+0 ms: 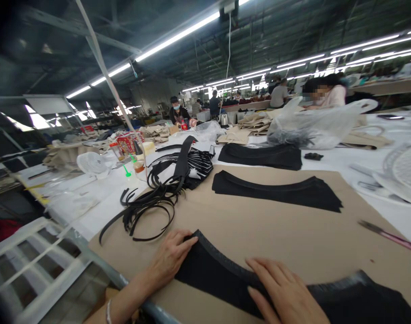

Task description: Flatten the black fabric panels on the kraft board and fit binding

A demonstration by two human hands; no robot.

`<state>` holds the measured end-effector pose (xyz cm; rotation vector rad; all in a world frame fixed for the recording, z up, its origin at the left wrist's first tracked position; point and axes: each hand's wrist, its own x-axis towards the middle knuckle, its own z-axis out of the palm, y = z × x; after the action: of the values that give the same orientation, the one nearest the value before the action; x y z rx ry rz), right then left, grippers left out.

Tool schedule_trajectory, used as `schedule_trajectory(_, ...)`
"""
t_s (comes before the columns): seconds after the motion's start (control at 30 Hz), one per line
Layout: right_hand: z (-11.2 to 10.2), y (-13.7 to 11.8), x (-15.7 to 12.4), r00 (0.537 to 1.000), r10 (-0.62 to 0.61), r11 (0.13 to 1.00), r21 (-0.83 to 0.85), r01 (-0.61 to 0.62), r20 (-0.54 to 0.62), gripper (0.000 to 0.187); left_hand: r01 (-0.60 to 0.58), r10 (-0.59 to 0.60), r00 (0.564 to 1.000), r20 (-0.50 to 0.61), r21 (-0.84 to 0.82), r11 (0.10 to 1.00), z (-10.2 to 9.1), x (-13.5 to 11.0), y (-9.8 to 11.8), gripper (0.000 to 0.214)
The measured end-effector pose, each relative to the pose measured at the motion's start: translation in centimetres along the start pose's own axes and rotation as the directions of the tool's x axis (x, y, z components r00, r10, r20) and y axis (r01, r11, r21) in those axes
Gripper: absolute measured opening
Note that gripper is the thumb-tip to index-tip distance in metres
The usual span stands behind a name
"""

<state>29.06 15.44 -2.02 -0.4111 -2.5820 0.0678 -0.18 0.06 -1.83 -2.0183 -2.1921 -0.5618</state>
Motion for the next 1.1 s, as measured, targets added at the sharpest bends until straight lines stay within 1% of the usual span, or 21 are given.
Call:
schedule_trajectory(0.03,-0.1,-1.2,1.8,0.996,0.062,0.995,0.072,-0.066,0.065,0.037,-0.002,0.002,1.000,0.001,-0.006,1.000,0.0,-0.1,0.0,0.034)
schedule_trajectory(0.07,0.0,-2.4,3.5,0.981,0.117,0.982,0.127,-0.137,0.153,0.036,-0.004,0.004,1.000,0.001,-0.013,1.000,0.0,-0.2,-0.1,0.034)
schedule_trajectory(0.13,0.9,-4.3,6.6,0.930,0.195,0.955,0.155,-0.252,0.312,0.035,-0.004,0.004,1.000,0.000,-0.031,1.000,-0.1,-0.3,-0.1,0.034)
schedule_trajectory(0.17,1.5,-5.1,7.9,0.902,0.234,0.943,0.141,-0.301,0.362,0.034,0.000,0.000,1.000,-0.001,-0.042,0.999,-0.2,-0.2,-0.1,0.034)
schedule_trajectory(0.23,2.6,-6.0,9.6,0.866,0.285,0.927,0.110,-0.358,0.411,0.034,0.017,-0.017,1.000,-0.003,-0.069,0.997,-0.6,0.2,-0.1,0.032)
schedule_trajectory(0.33,3.8,-6.5,10.8,0.845,0.331,0.913,0.086,-0.400,0.420,0.035,0.018,-0.014,0.999,0.033,-0.117,0.993,-1.1,1.7,-0.3,0.033)
schedule_trajectory(0.4,4.4,-6.5,11.1,0.833,0.356,0.901,0.081,-0.426,0.423,0.034,-0.021,0.037,0.994,0.101,-0.152,0.988,-1.5,3.1,-0.6,0.041)
schedule_trajectory(0.47,4.8,-6.5,11.3,0.816,0.383,0.885,0.081,-0.458,0.433,0.030,-0.073,0.110,0.975,0.194,-0.186,0.980,-1.6,4.7,-1.0,0.045)
schedule_trajectory(0.57,5.3,-6.5,11.6,0.789,0.418,0.858,0.091,-0.506,0.450,0.022,-0.123,0.193,0.927,0.321,-0.225,0.967,-1.6,6.7,-1.5,0.032)
schedule_trajectory(0.63,5.5,-6.6,11.9,0.779,0.435,0.843,0.099,-0.529,0.452,0.018,-0.134,0.217,0.904,0.370,-0.237,0.962,-1.6,7.5,-1.7,0.020)
schedule_trajectory(0.73,5.6,-6.6,12.1,0.772,0.446,0.833,0.105,-0.543,0.453,0.012,-0.134,0.230,0.889,0.397,-0.254,0.958,-1.5,8.1,-1.8,0.012)
schedule_trajectory(0.83,5.7,-6.7,12.1,0.774,0.446,0.832,0.112,-0.544,0.449,0.008,-0.129,0.236,0.885,0.402,-0.275,0.953,-1.4,8.1,-2.0,0.012)
schedule_trajectory(0.93,5.9,-6.7,12.0,0.790,0.437,0.836,0.131,-0.533,0.430,0.008,-0.124,0.237,0.890,0.391,-0.291,0.949,-1.1,8.0,-2.3,0.013)
schedule_trajectory(1.1,6.6,-6.9,11.5,0.832,0.403,0.840,0.205,-0.502,0.382,0.013,-0.138,0.251,0.898,0.361,-0.311,0.941,-0.8,7.8,-2.7,0.015)
